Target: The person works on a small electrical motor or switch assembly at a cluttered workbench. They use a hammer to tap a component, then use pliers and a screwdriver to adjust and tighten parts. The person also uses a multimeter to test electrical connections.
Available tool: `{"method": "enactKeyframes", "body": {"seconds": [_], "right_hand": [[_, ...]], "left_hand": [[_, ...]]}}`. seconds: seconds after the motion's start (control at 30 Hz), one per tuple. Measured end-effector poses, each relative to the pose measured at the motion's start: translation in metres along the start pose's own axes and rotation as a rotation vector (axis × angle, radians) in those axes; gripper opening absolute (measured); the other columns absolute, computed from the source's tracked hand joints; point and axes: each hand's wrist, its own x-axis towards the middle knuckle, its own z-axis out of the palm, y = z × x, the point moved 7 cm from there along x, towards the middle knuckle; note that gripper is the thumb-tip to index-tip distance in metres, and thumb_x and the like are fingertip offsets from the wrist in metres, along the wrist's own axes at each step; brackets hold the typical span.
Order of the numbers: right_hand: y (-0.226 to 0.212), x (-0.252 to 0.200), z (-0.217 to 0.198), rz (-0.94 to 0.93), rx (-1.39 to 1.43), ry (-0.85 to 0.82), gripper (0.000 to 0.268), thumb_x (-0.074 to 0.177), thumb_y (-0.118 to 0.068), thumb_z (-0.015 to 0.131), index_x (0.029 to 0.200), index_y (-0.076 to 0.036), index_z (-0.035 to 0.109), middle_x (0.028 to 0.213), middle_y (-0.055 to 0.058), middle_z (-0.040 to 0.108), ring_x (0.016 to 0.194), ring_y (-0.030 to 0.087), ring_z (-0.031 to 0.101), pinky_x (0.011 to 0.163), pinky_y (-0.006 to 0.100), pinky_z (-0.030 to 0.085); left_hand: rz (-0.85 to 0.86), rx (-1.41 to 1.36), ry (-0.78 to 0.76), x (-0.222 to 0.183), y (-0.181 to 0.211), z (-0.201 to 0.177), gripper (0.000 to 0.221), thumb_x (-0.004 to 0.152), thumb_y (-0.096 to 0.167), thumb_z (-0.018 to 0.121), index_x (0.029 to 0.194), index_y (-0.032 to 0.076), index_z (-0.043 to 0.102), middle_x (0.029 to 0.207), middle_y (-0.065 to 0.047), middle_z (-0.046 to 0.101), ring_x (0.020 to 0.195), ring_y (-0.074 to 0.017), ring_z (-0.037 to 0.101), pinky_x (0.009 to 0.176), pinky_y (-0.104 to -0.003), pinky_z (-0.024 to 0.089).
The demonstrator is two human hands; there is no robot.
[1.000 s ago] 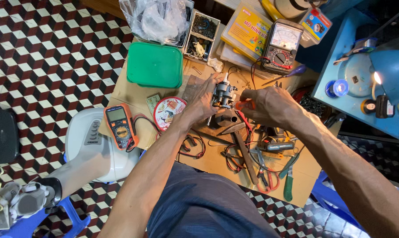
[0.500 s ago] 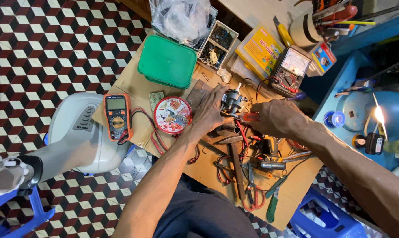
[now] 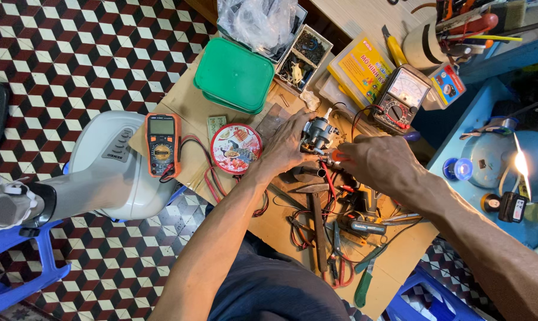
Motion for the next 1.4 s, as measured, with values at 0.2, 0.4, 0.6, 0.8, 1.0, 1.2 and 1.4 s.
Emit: {"method": "enactKeyframes", "body": {"seconds": [0.2, 0.4, 0.6, 0.8, 1.0, 1.2, 1.4], "right_hand": [[0.012, -0.001, 0.002, 0.129, 0.084, -0.031, 0.038, 0.089, -0.045, 0.068, 0.120, -0.024, 0.073, 0.096, 0.004, 0.078, 0.075, 0.025, 0.073, 0.066, 0.042, 0.059], [0.019, -0.007, 0.001, 0.266, 0.292, 0.036, 0.040, 0.089, -0.045, 0.069, 0.116, -0.017, 0.077, 0.080, 0.009, 0.078, 0.060, 0.025, 0.074, 0.059, 0.041, 0.058], [0.024, -0.014, 0.017, 0.458, 0.532, -0.053, 0.042, 0.090, -0.048, 0.064, 0.116, -0.019, 0.080, 0.064, 0.013, 0.075, 0.053, 0.024, 0.069, 0.055, 0.044, 0.055], [0.020, -0.017, 0.030, 0.519, 0.458, -0.079, 0.046, 0.092, -0.052, 0.064, 0.117, -0.017, 0.079, 0.065, 0.013, 0.075, 0.051, 0.022, 0.067, 0.055, 0.041, 0.055], [0.038, -0.027, 0.039, 0.589, 0.636, 0.006, 0.050, 0.091, -0.049, 0.064, 0.127, -0.016, 0.073, 0.075, 0.015, 0.078, 0.056, 0.022, 0.072, 0.056, 0.041, 0.058], [0.041, -0.021, 0.044, 0.553, 0.712, 0.040, 0.054, 0.089, -0.050, 0.068, 0.126, -0.012, 0.073, 0.084, 0.014, 0.080, 0.062, 0.020, 0.077, 0.065, 0.037, 0.062], [0.037, -0.024, 0.044, 0.574, 0.679, 0.008, 0.051, 0.090, -0.050, 0.067, 0.123, -0.013, 0.077, 0.082, 0.013, 0.080, 0.064, 0.021, 0.077, 0.066, 0.039, 0.063]], "left_hand": [[-0.035, -0.009, -0.031, -0.002, -0.003, 0.003, 0.105, 0.066, 0.027, 0.096, 0.149, 0.012, 0.033, 0.158, -0.029, 0.035, 0.149, -0.0415, 0.034, 0.123, -0.051, 0.027], [-0.022, 0.010, -0.033, -0.007, -0.003, -0.003, 0.098, 0.073, 0.017, 0.090, 0.154, 0.015, 0.034, 0.164, -0.028, 0.032, 0.155, -0.0420, 0.031, 0.127, -0.050, 0.027], [-0.062, 0.004, -0.031, -0.006, -0.005, -0.003, 0.102, 0.071, 0.030, 0.092, 0.152, 0.017, 0.032, 0.162, -0.029, 0.030, 0.152, -0.0427, 0.030, 0.123, -0.049, 0.027], [-0.128, 0.015, -0.044, -0.003, -0.005, -0.001, 0.109, 0.067, 0.034, 0.095, 0.153, 0.019, 0.030, 0.162, -0.028, 0.029, 0.150, -0.0416, 0.031, 0.122, -0.048, 0.028], [-0.117, -0.001, -0.068, -0.006, -0.001, -0.003, 0.103, 0.071, 0.015, 0.089, 0.153, 0.019, 0.029, 0.162, -0.027, 0.028, 0.151, -0.0411, 0.028, 0.123, -0.050, 0.025], [-0.109, -0.014, -0.075, -0.007, 0.002, -0.006, 0.103, 0.069, -0.005, 0.078, 0.155, 0.021, 0.028, 0.163, -0.027, 0.029, 0.154, -0.0400, 0.028, 0.126, -0.048, 0.024], [-0.152, -0.022, -0.075, -0.003, 0.004, -0.004, 0.102, 0.070, 0.015, 0.094, 0.149, 0.021, 0.029, 0.160, -0.027, 0.027, 0.149, -0.0403, 0.028, 0.122, -0.048, 0.025]]}}
